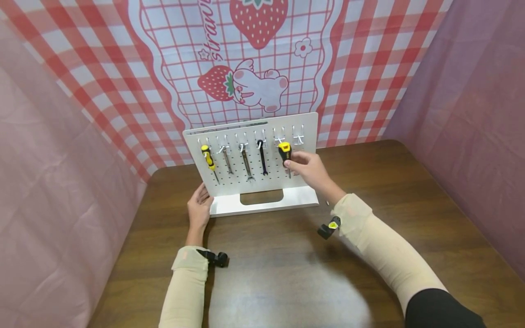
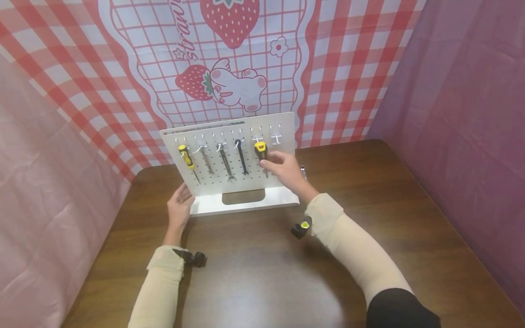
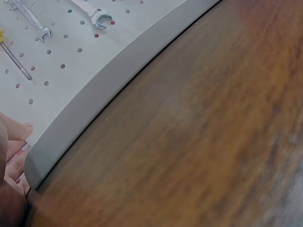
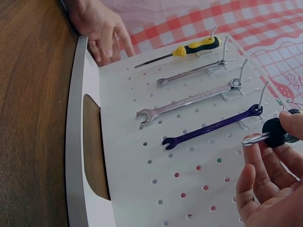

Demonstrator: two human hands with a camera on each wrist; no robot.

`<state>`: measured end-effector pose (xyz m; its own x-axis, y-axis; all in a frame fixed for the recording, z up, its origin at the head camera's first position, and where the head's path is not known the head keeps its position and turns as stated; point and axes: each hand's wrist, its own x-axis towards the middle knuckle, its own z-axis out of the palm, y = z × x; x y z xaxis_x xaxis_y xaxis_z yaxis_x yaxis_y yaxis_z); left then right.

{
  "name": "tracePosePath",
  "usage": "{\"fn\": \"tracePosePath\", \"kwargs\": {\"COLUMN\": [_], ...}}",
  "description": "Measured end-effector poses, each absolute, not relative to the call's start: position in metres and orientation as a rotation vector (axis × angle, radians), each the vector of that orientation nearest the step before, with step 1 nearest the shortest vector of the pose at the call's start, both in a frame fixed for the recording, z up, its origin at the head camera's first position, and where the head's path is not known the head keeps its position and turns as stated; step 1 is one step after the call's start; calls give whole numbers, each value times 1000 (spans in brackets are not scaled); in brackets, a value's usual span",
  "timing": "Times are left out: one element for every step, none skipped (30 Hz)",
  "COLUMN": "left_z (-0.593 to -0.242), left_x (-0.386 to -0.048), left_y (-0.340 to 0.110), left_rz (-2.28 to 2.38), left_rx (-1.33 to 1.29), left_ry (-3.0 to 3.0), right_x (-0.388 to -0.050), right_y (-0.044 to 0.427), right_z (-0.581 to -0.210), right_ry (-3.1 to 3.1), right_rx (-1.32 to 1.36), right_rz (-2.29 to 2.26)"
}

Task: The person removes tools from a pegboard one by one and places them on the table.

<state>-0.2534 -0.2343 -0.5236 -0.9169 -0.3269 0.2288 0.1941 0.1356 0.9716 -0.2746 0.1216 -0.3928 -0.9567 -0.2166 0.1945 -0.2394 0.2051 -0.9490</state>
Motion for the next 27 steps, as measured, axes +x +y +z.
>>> {"fn": "tracePosePath", "kwargs": {"left_z": [-524,-523,-523,-523,-522,-522,-522,-521,-521,-521,-521,-521,-521,-521,-521,-521,-521,-521,-522,-522,-522,-522,-522,-523,-523,-523,-523], "left_x": [-253,-253,-253,-253,-253,-253,-253,-253,-252,-252,-252,-252,-252,-252,-252,-252,-252,-252,-252,-252,-252,-253,-253,-253,-254,-254,-254], "left_y": [-234,-234,-234,-234,-234,-234,-234,-234,-234,-234,-235,-235,-235,-235,-235,-235,-235,-235,-235,-235,-234,-234,-234,-234,-234,-234,-234], "left_rz": [-1836,-1837,-1841,-1844,-1847,-1852,-1856,-1857,-1858,-1860,-1857,-1854,-1848,-1845,-1843,-1842,-1837,-1837,-1835,-1832,-1828,-1824,-1823,-1824,-1828,-1834,-1842], "left_rx": [128,130,132,136,141,142,144,141,139,136,135,134,136,139,144,149,155,159,163,166,166,168,167,165,163,160,158], "left_ry": [-2031,-2033,-2035,-2037,-2037,-2038,-2040,-2044,-2047,-2044,-2047,-2049,-2053,-2058,-2056,-2055,-2059,-2061,-2062,-2061,-2058,-2059,-2057,-2055,-2049,-2046,-2042], "right_x": [-274,-273,-272,-271,-270,-269,-268,-267,-267,-266,-266,-266,-265,-265,-264,-264,-264,-264,-263,-263,-263,-263,-263,-262,-262,-262,-261], "right_y": [122,123,123,123,124,124,125,125,125,125,126,126,127,128,129,130,131,132,133,135,137,138,140,142,143,145,147], "right_z": [-392,-392,-391,-391,-390,-390,-389,-389,-388,-388,-388,-388,-388,-388,-388,-389,-389,-390,-390,-391,-392,-393,-393,-393,-394,-395,-395], "right_ry": [-2428,-2433,-2435,-2438,-2438,-2436,-2434,-2427,-2417,-2411,-2407,-2401,-2400,-2401,-2402,-2400,-2400,-2399,-2397,-2401,-2401,-2408,-2415,-2420,-2423,-2428,-2427], "right_rx": [458,458,460,465,468,473,476,480,483,486,487,492,495,499,503,504,505,507,507,502,494,484,473,462,447,434,417], "right_rz": [1914,1912,1910,1905,1902,1898,1893,1893,1896,1897,1900,1901,1900,1894,1888,1885,1881,1874,1871,1860,1857,1847,1835,1824,1818,1806,1810]}}
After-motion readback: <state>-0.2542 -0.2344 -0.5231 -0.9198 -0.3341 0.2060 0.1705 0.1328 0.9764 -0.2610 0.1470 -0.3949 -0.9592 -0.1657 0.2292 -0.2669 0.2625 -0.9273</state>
